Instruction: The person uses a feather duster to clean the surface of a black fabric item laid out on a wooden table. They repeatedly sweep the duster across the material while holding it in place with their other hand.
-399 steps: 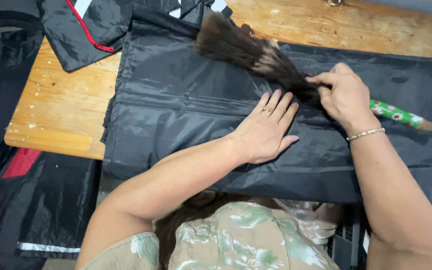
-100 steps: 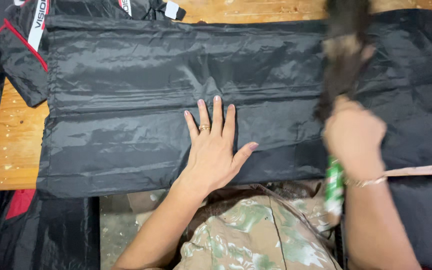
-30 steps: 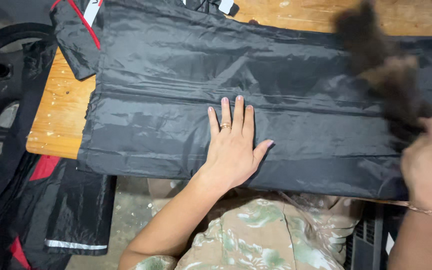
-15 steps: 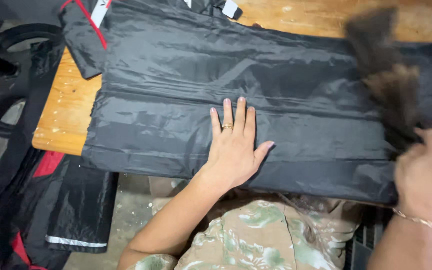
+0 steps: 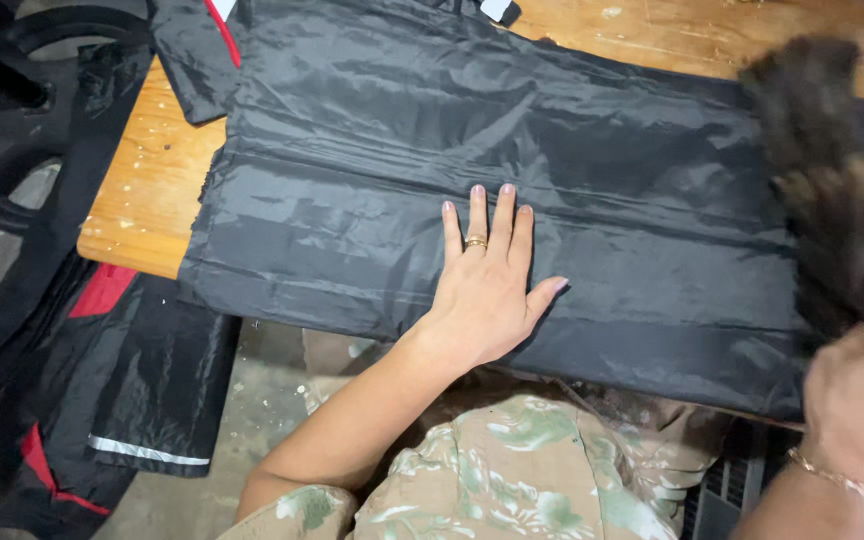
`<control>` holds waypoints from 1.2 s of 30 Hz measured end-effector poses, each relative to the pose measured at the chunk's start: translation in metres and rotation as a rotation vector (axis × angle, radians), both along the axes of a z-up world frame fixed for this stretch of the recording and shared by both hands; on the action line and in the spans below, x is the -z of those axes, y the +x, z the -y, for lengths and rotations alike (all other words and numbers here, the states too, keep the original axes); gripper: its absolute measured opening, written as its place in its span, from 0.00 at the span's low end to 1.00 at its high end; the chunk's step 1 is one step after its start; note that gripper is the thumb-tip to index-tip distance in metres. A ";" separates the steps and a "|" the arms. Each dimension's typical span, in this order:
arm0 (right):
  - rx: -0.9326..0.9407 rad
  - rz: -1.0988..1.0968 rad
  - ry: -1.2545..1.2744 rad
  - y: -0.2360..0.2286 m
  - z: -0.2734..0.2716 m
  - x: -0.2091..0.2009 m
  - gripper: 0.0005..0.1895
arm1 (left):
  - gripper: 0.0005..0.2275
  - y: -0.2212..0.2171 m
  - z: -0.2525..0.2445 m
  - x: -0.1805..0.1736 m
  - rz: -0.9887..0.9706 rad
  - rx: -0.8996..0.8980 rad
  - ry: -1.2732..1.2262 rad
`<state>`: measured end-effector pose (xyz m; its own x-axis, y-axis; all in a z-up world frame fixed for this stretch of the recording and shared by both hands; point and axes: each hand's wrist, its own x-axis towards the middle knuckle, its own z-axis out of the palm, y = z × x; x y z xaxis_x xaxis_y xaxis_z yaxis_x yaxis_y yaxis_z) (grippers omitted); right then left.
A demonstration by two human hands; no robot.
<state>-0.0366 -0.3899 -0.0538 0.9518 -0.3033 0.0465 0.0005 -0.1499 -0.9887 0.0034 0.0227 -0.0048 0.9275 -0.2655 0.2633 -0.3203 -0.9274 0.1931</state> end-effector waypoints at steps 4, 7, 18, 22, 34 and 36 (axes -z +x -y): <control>0.094 0.165 -1.283 -0.025 -0.082 -0.054 0.21 | 0.36 0.000 0.002 0.002 0.012 -0.007 0.016; -0.036 0.072 -1.360 -0.033 -0.135 -0.062 0.23 | 0.32 0.002 0.002 -0.007 -0.084 0.017 0.072; 0.293 0.060 -1.292 -0.009 0.019 -0.010 0.17 | 0.37 0.018 -0.034 -0.063 -0.602 0.055 0.373; 0.127 0.116 -1.333 -0.023 -0.097 -0.068 0.20 | 0.24 0.059 -0.037 -0.059 -0.158 0.000 0.438; 0.357 -0.240 -1.494 -0.033 -0.025 -0.061 0.15 | 0.26 0.209 -0.049 -0.010 -0.336 0.001 0.265; 0.347 -0.175 -1.198 -0.041 -0.028 -0.068 0.16 | 0.25 0.223 -0.043 -0.004 -0.374 -0.009 0.249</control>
